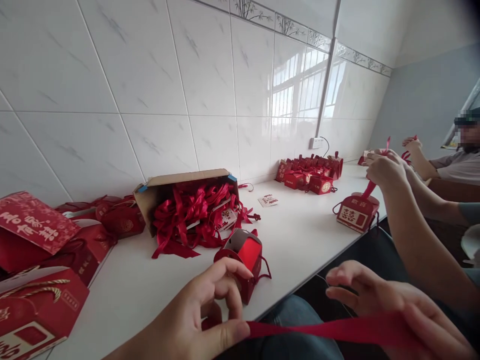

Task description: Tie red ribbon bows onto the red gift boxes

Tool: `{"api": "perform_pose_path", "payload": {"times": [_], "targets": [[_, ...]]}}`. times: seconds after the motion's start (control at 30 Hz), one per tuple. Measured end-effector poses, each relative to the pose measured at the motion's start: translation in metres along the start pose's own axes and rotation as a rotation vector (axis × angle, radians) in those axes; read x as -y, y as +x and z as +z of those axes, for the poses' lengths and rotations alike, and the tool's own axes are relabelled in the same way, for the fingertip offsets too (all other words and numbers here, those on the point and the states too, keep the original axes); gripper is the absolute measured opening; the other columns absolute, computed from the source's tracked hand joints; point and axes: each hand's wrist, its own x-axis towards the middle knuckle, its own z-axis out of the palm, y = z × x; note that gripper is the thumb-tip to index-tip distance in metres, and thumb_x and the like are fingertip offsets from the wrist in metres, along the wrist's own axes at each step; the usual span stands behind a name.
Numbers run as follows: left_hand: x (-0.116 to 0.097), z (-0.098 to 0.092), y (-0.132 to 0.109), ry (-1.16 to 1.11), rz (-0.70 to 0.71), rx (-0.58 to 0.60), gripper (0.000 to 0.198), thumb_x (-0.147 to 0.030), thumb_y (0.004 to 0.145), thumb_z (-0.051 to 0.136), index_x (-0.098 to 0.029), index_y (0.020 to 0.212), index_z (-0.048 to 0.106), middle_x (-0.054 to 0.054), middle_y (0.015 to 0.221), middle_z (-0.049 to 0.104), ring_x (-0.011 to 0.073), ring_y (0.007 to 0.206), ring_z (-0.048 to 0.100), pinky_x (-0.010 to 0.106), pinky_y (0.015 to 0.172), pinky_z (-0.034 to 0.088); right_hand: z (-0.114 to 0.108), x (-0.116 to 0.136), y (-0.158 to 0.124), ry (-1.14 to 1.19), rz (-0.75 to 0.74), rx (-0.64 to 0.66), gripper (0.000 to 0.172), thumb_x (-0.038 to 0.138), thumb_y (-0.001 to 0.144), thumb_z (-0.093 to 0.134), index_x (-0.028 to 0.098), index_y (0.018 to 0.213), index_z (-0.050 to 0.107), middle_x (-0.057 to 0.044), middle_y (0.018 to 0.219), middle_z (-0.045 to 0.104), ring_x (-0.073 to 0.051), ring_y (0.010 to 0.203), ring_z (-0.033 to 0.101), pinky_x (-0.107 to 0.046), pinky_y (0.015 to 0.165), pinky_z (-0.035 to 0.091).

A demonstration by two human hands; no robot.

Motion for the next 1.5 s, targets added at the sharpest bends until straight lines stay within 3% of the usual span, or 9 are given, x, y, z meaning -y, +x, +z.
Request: {"api": "perform_pose_path", "payload": {"times": [0.17, 0.3, 0.5, 0.7, 0.8, 0.97, 1.13, 1.37, 1.5], "targets": [[0.025, 0.008, 0.032, 0.515, 0.323, -0.563, 0.04, -0.036, 0.082, 0.059, -0.028, 0.119, 0.046, 0.009, 0.12, 0.052, 0.0278, 0.115, 0.046, 0.044, 0.099, 0.039, -0.001, 0.017, 0.02, 0.385, -0.101, -0.179, 0.042, 0.038, 0.082, 0.053, 0.023, 0.047, 0.037, 0.001, 0.048, 0.033, -0.014, 0.046, 0.042, -0.028, 0.044, 0.036], [0.038, 0.014, 0.066, 0.716, 0.24, -0.705, 0.075, -0.046, 0.078, 0.06, -0.022, 0.139, 0.024, 0.017, 0.136, 0.035, 0.036, 0.128, 0.03, 0.055, 0.101, 0.033, 0.0, 0.048, 0.031, 0.397, -0.125, -0.305, 0.036, 0.043, 0.089, 0.045, 0.023, 0.064, 0.06, -0.002, 0.067, 0.05, -0.008, 0.042, 0.028, -0.025, 0.037, 0.018], [0.043, 0.005, 0.081, 0.601, 0.073, -0.571, 0.065, -0.027, 0.078, 0.053, -0.019, 0.137, 0.024, 0.012, 0.115, 0.053, 0.0287, 0.11, 0.051, 0.044, 0.09, 0.045, 0.0, 0.072, 0.051, 0.135, -0.317, -0.385, 0.065, 0.061, 0.089, 0.023, 0.018, 0.089, 0.073, -0.014, 0.095, 0.063, -0.013, 0.053, 0.048, -0.029, 0.039, 0.027], [0.031, -0.036, 0.067, 0.616, -0.03, -0.222, 0.049, -0.018, 0.072, 0.052, -0.026, 0.121, 0.052, 0.007, 0.122, 0.057, 0.0266, 0.109, 0.056, 0.038, 0.09, 0.045, 0.016, 0.053, 0.078, -0.095, -0.241, -0.437, 0.031, 0.042, 0.076, 0.065, 0.021, 0.097, 0.071, -0.001, 0.057, 0.058, -0.006, 0.035, 0.036, -0.021, 0.032, 0.019], [0.026, -0.042, 0.064, 0.627, -0.052, -0.134, 0.051, -0.017, 0.071, 0.053, -0.028, 0.12, 0.055, 0.005, 0.118, 0.061, 0.0274, 0.108, 0.057, 0.036, 0.087, 0.046, 0.031, 0.025, 0.083, -0.262, -0.111, -0.292, 0.033, 0.041, 0.07, 0.071, 0.02, 0.096, 0.071, 0.004, 0.042, 0.047, -0.009, 0.036, 0.039, -0.02, 0.034, 0.029], [0.032, -0.043, 0.064, 0.646, 0.001, -0.003, 0.06, -0.007, 0.068, 0.048, -0.028, 0.124, 0.053, 0.005, 0.123, 0.058, 0.0258, 0.112, 0.054, 0.035, 0.091, 0.045, 0.048, -0.02, 0.086, -0.339, 0.122, 0.161, 0.033, 0.05, 0.076, 0.063, 0.017, 0.078, 0.071, -0.003, 0.062, 0.064, -0.013, 0.052, 0.055, -0.024, 0.048, 0.044], [0.042, -0.047, 0.064, 0.576, 0.003, 0.012, 0.076, 0.0, 0.065, 0.041, -0.031, 0.135, 0.038, 0.005, 0.14, 0.042, 0.0236, 0.119, 0.049, 0.03, 0.089, 0.045, 0.053, -0.034, 0.088, -0.182, 0.256, 0.219, 0.044, 0.056, 0.077, 0.059, 0.015, 0.064, 0.067, -0.004, 0.059, 0.063, -0.01, 0.05, 0.051, -0.021, 0.047, 0.038], [0.035, -0.043, 0.065, 0.585, -0.012, 0.001, 0.05, -0.012, 0.079, 0.042, -0.027, 0.126, 0.048, 0.006, 0.123, 0.055, 0.0234, 0.111, 0.054, 0.033, 0.091, 0.044, 0.059, -0.039, 0.087, -0.106, 0.389, 0.263, 0.046, 0.057, 0.074, 0.062, 0.013, 0.062, 0.067, -0.004, 0.055, 0.061, -0.009, 0.048, 0.049, -0.02, 0.047, 0.033], [0.034, -0.04, 0.068, 0.591, 0.007, 0.008, 0.056, -0.009, 0.077, 0.043, -0.027, 0.131, 0.045, 0.006, 0.127, 0.052, 0.0231, 0.114, 0.052, 0.033, 0.095, 0.042, 0.059, -0.043, 0.088, -0.122, 0.417, 0.227, 0.045, 0.056, 0.073, 0.063, 0.013, 0.061, 0.066, -0.003, 0.056, 0.06, -0.008, 0.048, 0.049, -0.02, 0.046, 0.032]]}}
